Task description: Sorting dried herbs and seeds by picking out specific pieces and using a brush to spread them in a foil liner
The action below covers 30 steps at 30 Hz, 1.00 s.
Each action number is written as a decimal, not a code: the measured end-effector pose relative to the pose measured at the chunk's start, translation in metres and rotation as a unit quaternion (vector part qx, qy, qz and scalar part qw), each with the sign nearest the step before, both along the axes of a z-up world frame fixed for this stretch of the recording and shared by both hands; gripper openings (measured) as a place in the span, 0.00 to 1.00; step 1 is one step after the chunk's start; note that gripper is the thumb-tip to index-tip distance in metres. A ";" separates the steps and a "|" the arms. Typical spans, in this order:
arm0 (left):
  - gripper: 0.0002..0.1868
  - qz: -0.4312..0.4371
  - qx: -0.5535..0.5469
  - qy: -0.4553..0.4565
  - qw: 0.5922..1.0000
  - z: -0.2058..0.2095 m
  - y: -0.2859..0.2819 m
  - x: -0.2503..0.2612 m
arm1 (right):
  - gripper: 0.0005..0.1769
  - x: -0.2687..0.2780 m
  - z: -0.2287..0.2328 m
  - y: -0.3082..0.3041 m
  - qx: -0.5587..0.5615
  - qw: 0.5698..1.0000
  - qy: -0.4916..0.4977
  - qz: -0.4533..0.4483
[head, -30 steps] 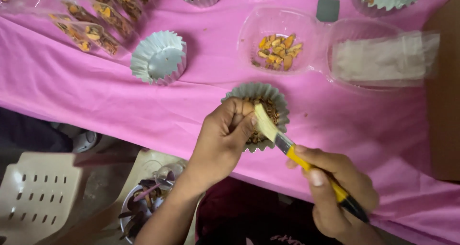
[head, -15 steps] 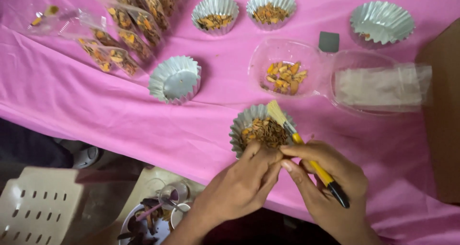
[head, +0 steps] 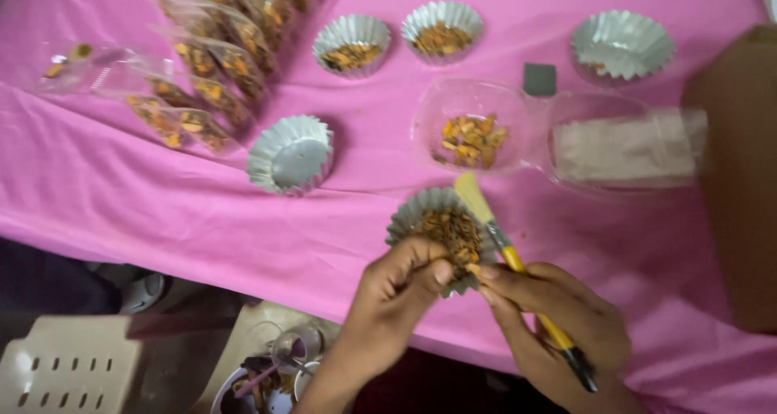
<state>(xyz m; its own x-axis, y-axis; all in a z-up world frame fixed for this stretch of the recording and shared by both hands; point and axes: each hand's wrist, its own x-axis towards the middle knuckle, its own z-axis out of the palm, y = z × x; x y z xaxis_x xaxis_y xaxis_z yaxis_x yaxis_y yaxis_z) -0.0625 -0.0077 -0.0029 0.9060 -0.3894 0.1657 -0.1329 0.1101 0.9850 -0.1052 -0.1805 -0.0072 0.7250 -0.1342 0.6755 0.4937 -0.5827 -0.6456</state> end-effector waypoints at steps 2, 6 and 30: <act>0.10 -0.017 -0.023 0.018 0.999 0.001 -0.001 0.002 | 0.14 0.001 -0.005 0.001 -0.010 1.000 -0.019 0.001; 0.10 -0.027 -0.139 0.070 0.987 0.001 -0.007 0.001 | 0.15 0.006 -0.011 0.002 -0.001 0.999 -0.038 0.031; 0.12 0.069 -0.056 0.038 0.995 -0.002 -0.015 0.027 | 0.07 -0.018 -0.017 -0.101 0.383 0.728 0.558 0.107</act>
